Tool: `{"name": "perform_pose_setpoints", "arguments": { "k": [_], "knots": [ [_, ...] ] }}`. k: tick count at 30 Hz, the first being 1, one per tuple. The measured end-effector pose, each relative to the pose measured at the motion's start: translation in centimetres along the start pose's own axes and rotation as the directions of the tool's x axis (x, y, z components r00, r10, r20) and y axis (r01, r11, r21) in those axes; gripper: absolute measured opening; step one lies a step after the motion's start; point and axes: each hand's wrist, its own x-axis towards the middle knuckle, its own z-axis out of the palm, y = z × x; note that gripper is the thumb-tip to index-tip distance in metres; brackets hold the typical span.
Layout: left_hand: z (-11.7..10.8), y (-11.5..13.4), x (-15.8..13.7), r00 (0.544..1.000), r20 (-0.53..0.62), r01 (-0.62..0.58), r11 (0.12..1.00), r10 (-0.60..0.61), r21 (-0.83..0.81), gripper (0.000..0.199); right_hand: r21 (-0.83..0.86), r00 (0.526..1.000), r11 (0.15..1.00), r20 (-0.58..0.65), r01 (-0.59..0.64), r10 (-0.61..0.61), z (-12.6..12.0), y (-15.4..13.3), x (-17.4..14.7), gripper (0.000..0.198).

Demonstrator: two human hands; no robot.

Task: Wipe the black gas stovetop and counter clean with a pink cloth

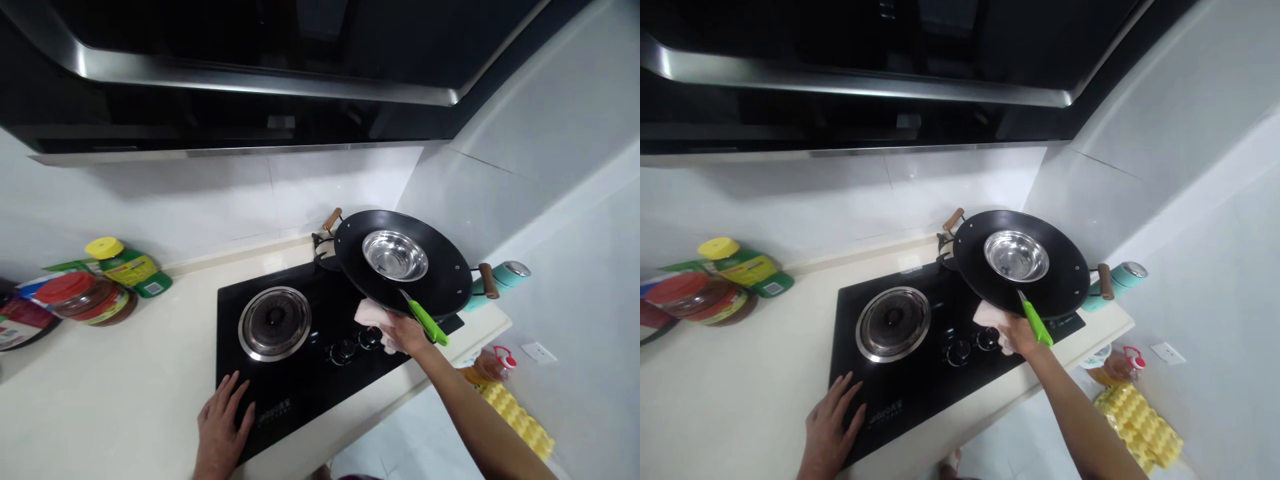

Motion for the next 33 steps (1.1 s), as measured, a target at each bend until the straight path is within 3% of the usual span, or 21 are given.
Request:
{"name": "perform_pose_setpoints", "arguments": {
  "k": [4,9,13,16,20,22,25,28,33],
  "knots": [
    [0.0,0.0,0.0,1.0,-0.003,0.003,1.0,-0.003,0.011,0.036,-0.122,0.988,0.982,0.042,-0.145,0.151,1.1,1.6,-4.2,0.05],
    [0.3,-0.4,0.0,1.0,-0.002,0.0,1.0,0.0,0.005,0.036,-0.161,0.988,0.982,0.104,-0.097,0.114,4.6,-0.8,-8.6,0.053],
    [0.7,-0.7,-0.1,1.0,-0.007,0.0,1.0,0.0,0.011,0.037,0.053,0.992,0.998,0.119,0.043,-0.049,6.9,-3.4,-11.2,0.047],
    [0.8,-0.9,-0.1,1.0,-0.006,0.003,1.0,-0.003,0.012,0.036,0.295,0.985,0.945,0.052,0.143,-0.165,6.6,-4.5,-12.2,0.037],
    [0.7,-0.8,-0.1,1.0,0.0,0.015,1.0,-0.015,-0.005,0.037,0.429,0.967,0.876,-0.213,0.222,-0.141,4.1,-6.1,-10.5,0.042],
    [0.7,-0.7,0.0,1.0,0.002,0.017,1.0,-0.017,-0.008,0.037,0.445,0.957,0.872,-0.279,0.204,-0.081,3.0,-7.4,-8.4,0.052],
    [0.6,-0.7,0.0,1.0,-0.003,0.019,1.0,-0.019,-0.005,0.036,0.398,0.986,0.917,-0.163,0.035,0.034,2.1,-10.0,-4.5,0.064],
    [0.6,-0.9,0.0,1.0,0.001,0.017,1.0,-0.017,-0.021,0.038,0.242,0.99,0.961,-0.017,-0.131,0.139,1.9,-12.3,-1.1,0.073],
    [0.7,-0.9,0.0,0.998,0.033,0.054,0.998,-0.053,-0.04,0.038,0.103,0.998,0.994,0.05,0.023,-0.028,1.9,-13.6,1.5,0.077]
  ]
}}
